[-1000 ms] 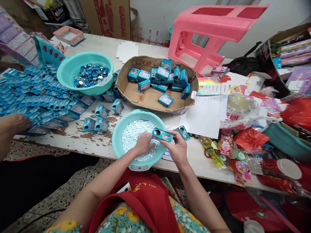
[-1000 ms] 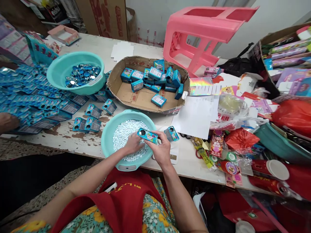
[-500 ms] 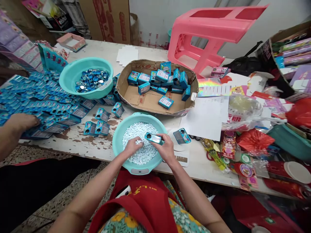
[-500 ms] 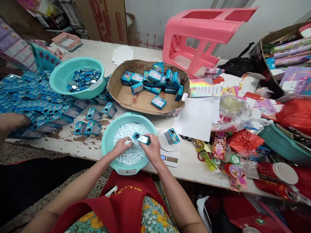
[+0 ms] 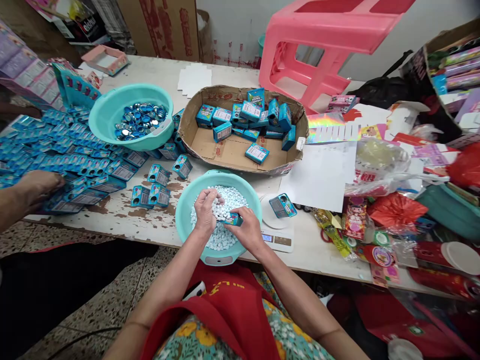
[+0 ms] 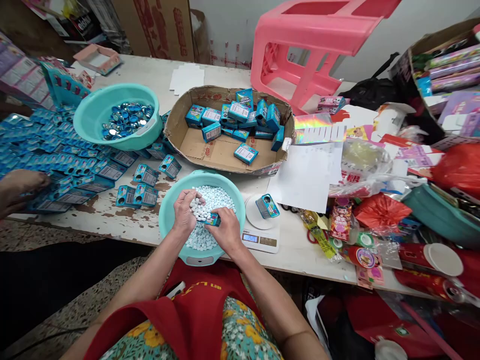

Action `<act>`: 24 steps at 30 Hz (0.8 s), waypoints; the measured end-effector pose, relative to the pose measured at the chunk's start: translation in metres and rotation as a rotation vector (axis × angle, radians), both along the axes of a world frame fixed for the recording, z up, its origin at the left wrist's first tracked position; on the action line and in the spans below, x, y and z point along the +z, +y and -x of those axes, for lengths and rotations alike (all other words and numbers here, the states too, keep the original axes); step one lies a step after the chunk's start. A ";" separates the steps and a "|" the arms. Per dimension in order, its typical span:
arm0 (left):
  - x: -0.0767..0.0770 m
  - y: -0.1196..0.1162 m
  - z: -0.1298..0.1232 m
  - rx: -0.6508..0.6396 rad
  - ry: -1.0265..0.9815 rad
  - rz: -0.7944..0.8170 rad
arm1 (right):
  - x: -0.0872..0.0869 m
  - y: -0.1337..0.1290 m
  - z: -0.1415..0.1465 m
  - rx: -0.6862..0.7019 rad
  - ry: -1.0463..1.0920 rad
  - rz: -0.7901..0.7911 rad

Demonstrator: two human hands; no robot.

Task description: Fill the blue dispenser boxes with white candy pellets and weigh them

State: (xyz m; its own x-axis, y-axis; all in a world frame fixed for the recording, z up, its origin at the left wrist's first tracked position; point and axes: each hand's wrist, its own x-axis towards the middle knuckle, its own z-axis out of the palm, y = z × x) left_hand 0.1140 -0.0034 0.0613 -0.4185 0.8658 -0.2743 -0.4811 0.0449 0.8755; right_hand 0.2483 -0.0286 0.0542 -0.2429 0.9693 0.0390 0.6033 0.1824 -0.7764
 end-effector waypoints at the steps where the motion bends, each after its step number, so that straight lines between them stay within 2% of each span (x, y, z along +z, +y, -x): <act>1: 0.000 0.001 -0.001 0.006 0.009 0.012 | 0.000 0.001 -0.001 -0.004 0.001 0.004; 18: 0.011 0.005 -0.011 -0.071 0.093 -0.005 | 0.008 0.001 -0.011 -0.037 0.051 0.049; 24: 0.009 0.004 -0.015 -0.102 0.100 0.006 | 0.005 0.001 -0.012 -0.061 0.072 0.049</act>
State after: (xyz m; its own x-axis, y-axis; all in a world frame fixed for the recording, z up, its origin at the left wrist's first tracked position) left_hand 0.1289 0.0009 0.0701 -0.3544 0.9036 -0.2405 -0.3838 0.0940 0.9186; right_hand 0.2599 -0.0273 0.0593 -0.1820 0.9833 0.0067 0.5547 0.1083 -0.8249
